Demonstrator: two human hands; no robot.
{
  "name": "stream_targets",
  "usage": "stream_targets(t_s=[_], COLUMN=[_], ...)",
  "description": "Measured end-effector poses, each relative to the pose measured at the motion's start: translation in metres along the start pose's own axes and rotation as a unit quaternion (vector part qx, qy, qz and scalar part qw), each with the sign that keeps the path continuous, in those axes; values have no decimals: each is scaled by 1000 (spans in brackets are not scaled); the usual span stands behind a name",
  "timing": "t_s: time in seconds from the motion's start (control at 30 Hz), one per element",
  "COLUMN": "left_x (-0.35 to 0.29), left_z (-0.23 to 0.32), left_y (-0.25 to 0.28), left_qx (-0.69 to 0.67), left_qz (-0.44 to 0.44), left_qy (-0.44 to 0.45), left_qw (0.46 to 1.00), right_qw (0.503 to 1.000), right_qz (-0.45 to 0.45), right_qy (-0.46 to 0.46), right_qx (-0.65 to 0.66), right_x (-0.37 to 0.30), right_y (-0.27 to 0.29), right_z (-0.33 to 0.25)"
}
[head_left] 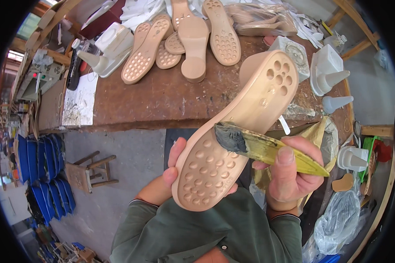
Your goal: The recorder is applying glue to the bottom of shoe soles using a brush, then placing them on a drying rack.
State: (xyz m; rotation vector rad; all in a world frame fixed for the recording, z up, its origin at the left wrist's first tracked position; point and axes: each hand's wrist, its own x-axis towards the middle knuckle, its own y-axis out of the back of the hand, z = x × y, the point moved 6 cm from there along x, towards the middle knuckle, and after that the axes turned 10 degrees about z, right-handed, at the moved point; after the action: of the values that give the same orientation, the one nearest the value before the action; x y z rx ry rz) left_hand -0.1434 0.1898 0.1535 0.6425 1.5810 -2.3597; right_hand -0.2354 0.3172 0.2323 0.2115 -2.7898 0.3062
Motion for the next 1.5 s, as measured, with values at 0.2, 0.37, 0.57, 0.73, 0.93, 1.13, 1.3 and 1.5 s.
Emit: stream_targets(t_s=[0.2, 0.37, 0.57, 0.73, 0.93, 1.13, 1.3, 1.5], left_x=[18, 28, 25, 26, 24, 15, 24, 15], left_z=[0, 4, 10, 10, 16, 3, 15, 11], left_y=[-5, -2, 3, 9, -13, -28, -6, -6], left_qx=[-89, -89, -99, -69, -24, -220, 102, 259], left_qz=[-229, -296, -329, -275, -292, -414, -197, -303], left_qy=[-20, -124, -206, -253, -135, 137, -264, -604], left_qw=[969, 943, 916, 925, 947, 872, 939, 690], right_qw=[999, 998, 996, 994, 985, 991, 978, 948], right_qz=[-49, -60, -85, -105, -167, -72, -207, -300], right_qy=[-8, -13, 29, 31, 36, -108, 13, 109], right_qx=[-4, 10, 0, -16, -36, 12, -14, -6], right_x=[-13, -24, -30, -35, -32, -21, -25, -17], right_y=[-14, -16, -19, -22, -16, -16, -22, -22], right_z=[3, 6, 3, -1, -5, -4, -11, -18])
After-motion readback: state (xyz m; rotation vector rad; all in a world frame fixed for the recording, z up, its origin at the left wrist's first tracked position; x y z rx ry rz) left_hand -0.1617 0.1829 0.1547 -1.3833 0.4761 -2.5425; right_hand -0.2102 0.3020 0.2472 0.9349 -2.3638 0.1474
